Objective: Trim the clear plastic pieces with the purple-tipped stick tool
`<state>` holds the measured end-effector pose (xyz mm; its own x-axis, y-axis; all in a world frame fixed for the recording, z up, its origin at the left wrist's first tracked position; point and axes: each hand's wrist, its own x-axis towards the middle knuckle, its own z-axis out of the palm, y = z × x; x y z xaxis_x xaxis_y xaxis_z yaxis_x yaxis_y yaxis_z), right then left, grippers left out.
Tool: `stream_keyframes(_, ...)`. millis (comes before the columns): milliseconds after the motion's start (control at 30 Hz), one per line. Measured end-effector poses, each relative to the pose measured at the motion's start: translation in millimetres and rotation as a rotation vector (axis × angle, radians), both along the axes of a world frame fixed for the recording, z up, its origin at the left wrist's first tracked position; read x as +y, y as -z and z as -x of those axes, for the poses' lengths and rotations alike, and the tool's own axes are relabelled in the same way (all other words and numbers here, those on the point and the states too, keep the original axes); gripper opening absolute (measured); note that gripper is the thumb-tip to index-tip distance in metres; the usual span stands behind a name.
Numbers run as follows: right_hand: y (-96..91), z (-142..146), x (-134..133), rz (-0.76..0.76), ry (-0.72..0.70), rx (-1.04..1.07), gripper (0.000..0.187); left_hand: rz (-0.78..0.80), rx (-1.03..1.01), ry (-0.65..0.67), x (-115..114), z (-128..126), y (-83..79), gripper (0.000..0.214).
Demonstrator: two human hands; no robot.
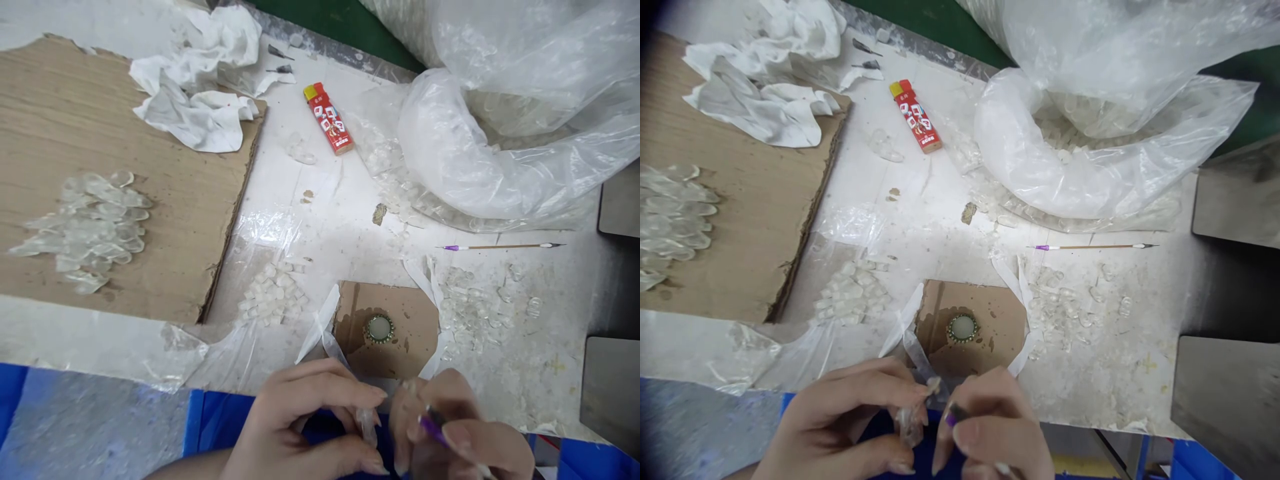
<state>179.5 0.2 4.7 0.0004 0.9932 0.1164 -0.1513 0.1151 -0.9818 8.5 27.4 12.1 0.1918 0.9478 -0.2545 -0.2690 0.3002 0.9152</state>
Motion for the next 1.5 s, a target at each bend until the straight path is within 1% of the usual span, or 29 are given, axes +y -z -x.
stream_keyframes(100, -3.8, -7, 7, 0.044, 0.017, -0.191, 0.036, 0.036, -0.078, 0.037, 0, 1, 0.0, 0.036)
stream_keyframes(167, -5.4, -10, 12, 0.084, -0.039, -0.304, 0.031, 0.076, -0.135, 0.041, -1, 2, -1.1, 0.037)
stream_keyframes(200, -5.6, -12, 14, 0.101, -0.083, -0.326, 0.026, 0.101, -0.162, 0.035, -2, 1, -2.0, 0.036)
stream_keyframes(267, -4.3, -14, 17, 0.114, -0.153, -0.283, 0.018, 0.145, -0.196, 0.017, -3, 0, -3.8, 0.032)
stream_keyframes(367, 0.1, -15, 17, 0.111, -0.17, -0.145, 0.017, 0.154, -0.196, 0.021, -3, -1, -4.9, 0.033)
stream_keyframes(467, 3.7, -11, 17, 0.095, -0.171, -0.034, 0.016, 0.11, -0.166, 0.035, -2, -2, -3.1, 0.037)
stream_keyframes(533, 4.3, -8, 18, 0.096, -0.197, 0.027, 0.014, 0.079, -0.143, 0.039, -2, -1, -1.8, 0.039)
stream_keyframes(633, 3.0, -6, 23, 0.152, -0.246, 0.08, 0.011, 0.031, -0.077, 0.055, -3, 0, -1.6, 0.042)
stream_keyframes(767, -0.3, -6, 29, 0.178, -0.243, 0.049, 0.02, -0.034, 0.02, 0.085, -4, 2, -3.6, 0.041)
stream_keyframes(933, -3.6, -4, 30, 0.187, -0.224, 0.009, 0.017, -0.104, 0.055, 0.08, -4, 3, -3.2, 0.046)
stream_keyframes(1067, -4.0, -3, 26, 0.205, -0.197, 0.002, 0.023, -0.119, 0.086, 0.107, -5, 3, -3.4, 0.05)
stream_keyframes(1200, -3.9, -4, 21, 0.226, -0.207, 0.037, 0.025, -0.127, 0.097, 0.154, -8, 5, -3.5, 0.054)
stream_keyframes(1333, -4.5, -5, 21, 0.236, -0.204, 0.008, 0.026, -0.154, 0.127, 0.209, -10, 12, -1.7, 0.058)
stream_keyframes(1500, -4.1, -4, 26, 0.233, -0.272, 0.049, 0.028, -0.215, 0.163, 0.287, -11, 20, -2.4, 0.069)
